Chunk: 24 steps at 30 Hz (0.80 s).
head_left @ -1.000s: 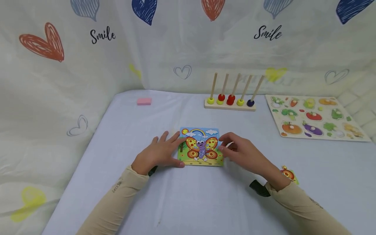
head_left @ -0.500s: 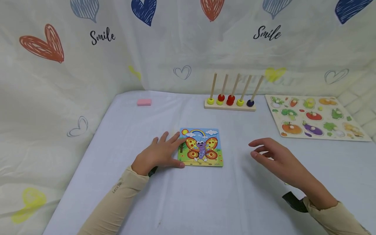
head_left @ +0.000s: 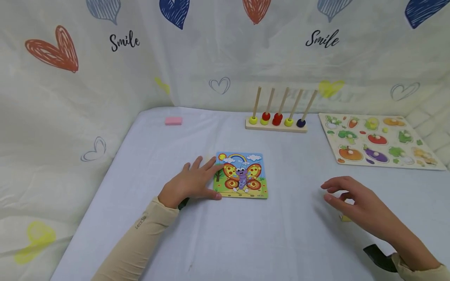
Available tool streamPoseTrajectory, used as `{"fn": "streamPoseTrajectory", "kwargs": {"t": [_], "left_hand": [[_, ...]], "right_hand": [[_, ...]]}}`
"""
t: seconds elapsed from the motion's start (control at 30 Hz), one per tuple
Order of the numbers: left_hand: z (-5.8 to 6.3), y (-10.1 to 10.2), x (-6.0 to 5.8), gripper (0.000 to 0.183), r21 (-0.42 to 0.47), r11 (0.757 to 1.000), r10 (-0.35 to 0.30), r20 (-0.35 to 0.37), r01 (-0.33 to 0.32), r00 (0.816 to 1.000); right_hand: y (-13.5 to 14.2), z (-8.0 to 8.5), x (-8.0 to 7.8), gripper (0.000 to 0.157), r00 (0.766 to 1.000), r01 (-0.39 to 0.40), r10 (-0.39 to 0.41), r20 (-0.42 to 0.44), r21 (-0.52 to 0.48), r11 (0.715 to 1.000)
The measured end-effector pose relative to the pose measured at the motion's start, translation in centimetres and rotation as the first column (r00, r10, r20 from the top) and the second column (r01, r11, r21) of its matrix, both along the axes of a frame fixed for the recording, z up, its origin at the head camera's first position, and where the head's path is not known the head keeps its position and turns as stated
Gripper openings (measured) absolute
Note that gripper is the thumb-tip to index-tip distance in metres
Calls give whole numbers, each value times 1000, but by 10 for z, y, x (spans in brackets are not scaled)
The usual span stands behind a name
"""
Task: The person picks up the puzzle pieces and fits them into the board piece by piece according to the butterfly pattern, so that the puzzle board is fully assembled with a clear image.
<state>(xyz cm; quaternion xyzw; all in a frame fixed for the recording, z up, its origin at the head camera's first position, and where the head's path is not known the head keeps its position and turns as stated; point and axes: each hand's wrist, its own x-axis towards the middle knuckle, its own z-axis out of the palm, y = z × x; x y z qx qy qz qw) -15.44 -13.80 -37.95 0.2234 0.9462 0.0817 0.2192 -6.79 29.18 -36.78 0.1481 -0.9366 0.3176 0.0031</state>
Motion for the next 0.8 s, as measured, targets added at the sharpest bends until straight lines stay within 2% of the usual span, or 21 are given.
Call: {"fn": "streamPoseTrajectory", "kwargs": {"t": [0.33, 0.6, 0.8], "left_hand": [[1, 0, 0, 98, 1, 1000, -6, 4, 6, 1000], [1, -2, -1, 98, -3, 1000, 2, 1, -2, 1000], [2, 0, 0, 98, 7, 1000, -1, 11, 0, 1000]], "right_hand": [[30, -6, 15, 20, 998, 36, -44, 53, 145, 989], [45, -16, 12, 24, 992, -1, -28, 124, 224, 975], [47, -25, 16, 28, 999, -19, 11, 39, 228, 973]]}}
